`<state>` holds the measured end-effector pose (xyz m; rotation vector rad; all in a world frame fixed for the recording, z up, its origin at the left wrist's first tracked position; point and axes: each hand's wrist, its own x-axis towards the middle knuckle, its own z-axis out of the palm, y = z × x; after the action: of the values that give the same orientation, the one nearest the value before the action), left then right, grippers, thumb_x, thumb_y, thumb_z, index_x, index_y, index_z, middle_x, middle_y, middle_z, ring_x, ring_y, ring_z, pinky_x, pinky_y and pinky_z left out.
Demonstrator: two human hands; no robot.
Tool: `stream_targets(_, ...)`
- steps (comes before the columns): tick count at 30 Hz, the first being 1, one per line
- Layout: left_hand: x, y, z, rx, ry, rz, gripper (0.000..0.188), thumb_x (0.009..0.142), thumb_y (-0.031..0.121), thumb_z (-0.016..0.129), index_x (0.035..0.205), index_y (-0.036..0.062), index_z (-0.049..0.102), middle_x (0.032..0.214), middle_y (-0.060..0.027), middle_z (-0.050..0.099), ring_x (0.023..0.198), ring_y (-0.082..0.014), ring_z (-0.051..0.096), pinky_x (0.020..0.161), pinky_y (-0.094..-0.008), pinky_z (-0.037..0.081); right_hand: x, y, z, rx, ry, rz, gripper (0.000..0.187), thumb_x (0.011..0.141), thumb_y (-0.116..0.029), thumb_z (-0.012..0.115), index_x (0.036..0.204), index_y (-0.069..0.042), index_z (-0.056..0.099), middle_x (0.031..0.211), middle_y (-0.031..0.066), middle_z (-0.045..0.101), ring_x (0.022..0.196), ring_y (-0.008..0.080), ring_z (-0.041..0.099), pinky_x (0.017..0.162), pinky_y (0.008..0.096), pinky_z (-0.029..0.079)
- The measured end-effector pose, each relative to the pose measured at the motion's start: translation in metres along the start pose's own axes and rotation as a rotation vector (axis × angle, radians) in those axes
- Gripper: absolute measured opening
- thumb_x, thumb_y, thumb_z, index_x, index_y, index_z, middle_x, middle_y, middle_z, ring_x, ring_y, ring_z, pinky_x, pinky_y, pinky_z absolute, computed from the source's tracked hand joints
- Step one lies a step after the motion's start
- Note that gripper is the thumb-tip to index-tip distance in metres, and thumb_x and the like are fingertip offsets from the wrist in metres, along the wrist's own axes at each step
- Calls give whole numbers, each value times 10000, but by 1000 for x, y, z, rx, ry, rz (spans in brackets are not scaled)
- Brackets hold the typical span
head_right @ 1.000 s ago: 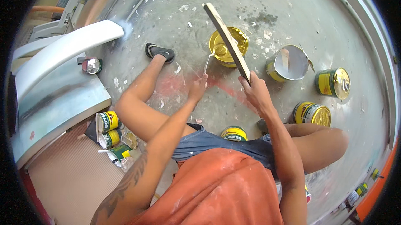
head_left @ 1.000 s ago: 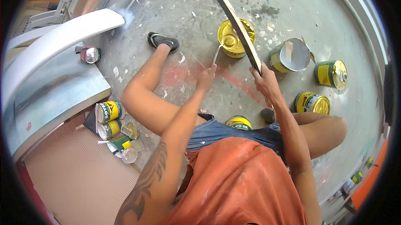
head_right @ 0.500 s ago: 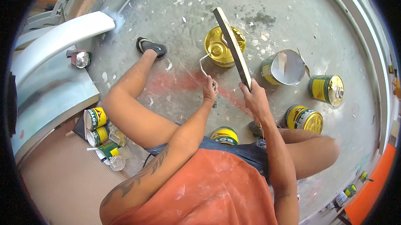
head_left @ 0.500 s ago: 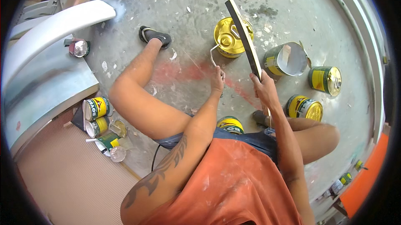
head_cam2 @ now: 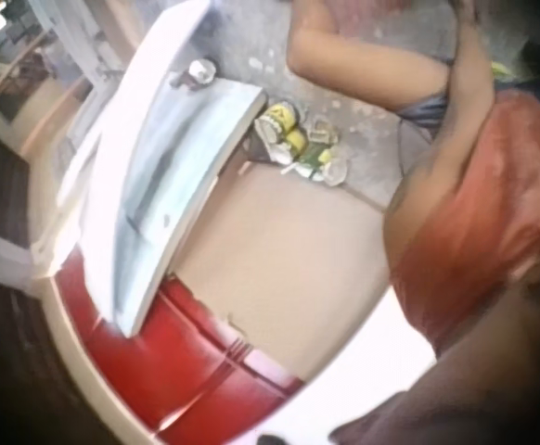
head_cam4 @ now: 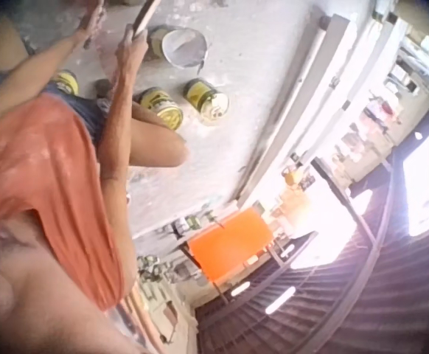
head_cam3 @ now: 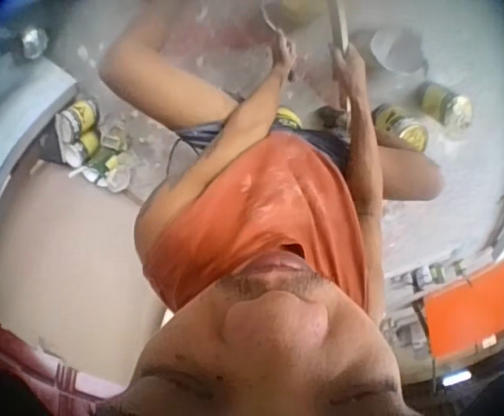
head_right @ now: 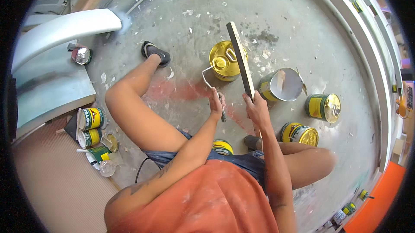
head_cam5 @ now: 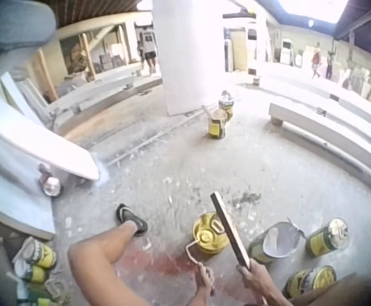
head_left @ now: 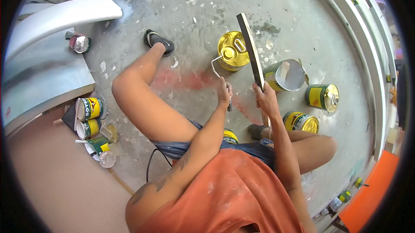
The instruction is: Preparing and mixing paint or lacquer cans for use.
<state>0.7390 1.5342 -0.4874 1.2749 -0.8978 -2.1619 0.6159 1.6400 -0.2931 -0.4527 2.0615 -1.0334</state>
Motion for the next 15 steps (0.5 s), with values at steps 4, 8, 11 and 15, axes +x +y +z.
stream_targets(4,17,-4,-30,618,498,431,844,1003,721,358,551,28,520,531,-148,534,529,-295,580,559,-433,451,-2,-27,13,85,-60,-54,282,1015,-281,629,971,-12,556,594,44,540,472,146,550,454,333,429)
stream_targets(8,-39,36,33,716,577,126,870,999,706,369,679,-47,665,683,-261,656,738,-452,661,729,-527,480,-5,-9,-7,99,15,-24,284,1017,-283,627,957,-17,548,585,39,531,471,142,543,452,332,425)
stream_targets(11,-44,49,52,604,611,68,862,996,696,375,823,-68,735,842,-319,695,886,-534,652,820,-571,468,-5,-19,-5,105,8,-39,283,1019,-279,624,955,-15,547,584,39,529,469,140,536,449,330,422)
stream_targets(15,-35,42,66,262,539,15,802,1014,703,343,618,38,552,564,-117,555,471,-297,540,504,-449,440,-9,-29,0,129,-11,-34,285,1021,-279,627,947,-17,544,590,31,521,466,135,514,445,329,415)
